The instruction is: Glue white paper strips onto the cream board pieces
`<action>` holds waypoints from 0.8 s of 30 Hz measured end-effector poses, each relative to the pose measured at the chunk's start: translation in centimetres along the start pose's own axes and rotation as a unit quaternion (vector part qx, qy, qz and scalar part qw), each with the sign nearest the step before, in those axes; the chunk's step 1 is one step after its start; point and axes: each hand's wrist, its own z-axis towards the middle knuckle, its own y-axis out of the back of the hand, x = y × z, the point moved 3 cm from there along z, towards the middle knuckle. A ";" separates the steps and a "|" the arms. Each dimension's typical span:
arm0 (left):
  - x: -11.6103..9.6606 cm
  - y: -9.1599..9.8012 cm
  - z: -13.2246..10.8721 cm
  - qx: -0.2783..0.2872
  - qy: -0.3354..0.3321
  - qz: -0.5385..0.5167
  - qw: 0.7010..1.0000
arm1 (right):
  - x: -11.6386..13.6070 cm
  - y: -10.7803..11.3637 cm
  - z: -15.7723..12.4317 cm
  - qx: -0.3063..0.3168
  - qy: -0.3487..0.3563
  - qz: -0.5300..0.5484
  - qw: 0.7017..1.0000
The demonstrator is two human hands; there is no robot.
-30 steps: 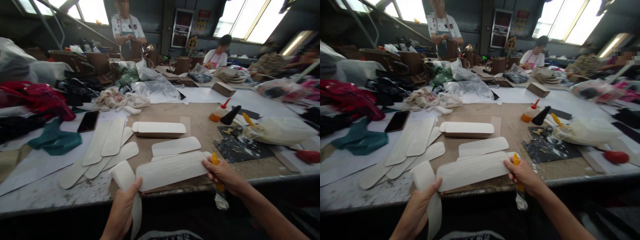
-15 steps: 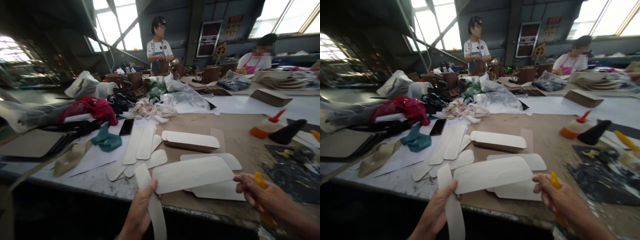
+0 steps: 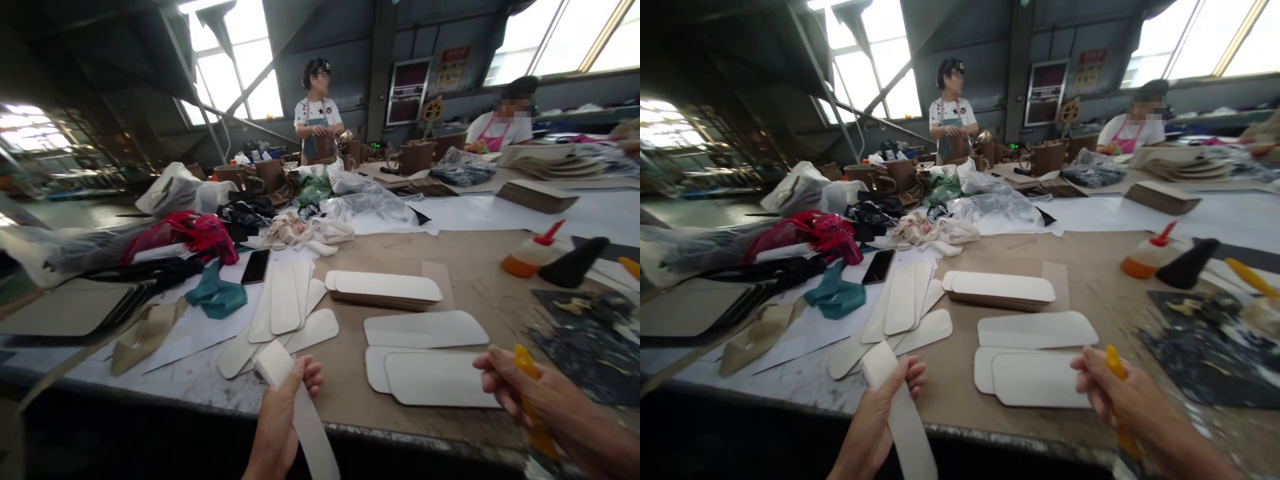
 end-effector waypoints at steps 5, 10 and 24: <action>2.1 -1.7 -1.3 0.177 -0.277 0.372 0.868 | 2.7 1.1 -1.2 0.000 0.077 -0.051 0.996; 3.7 -4.3 -3.3 0.294 -0.575 0.526 0.554 | 3.2 1.1 -1.4 -0.031 0.102 -0.005 0.994; 6.8 -5.0 -1.5 0.314 -0.632 0.522 0.479 | 2.4 -4.3 -1.6 0.007 0.135 0.026 0.990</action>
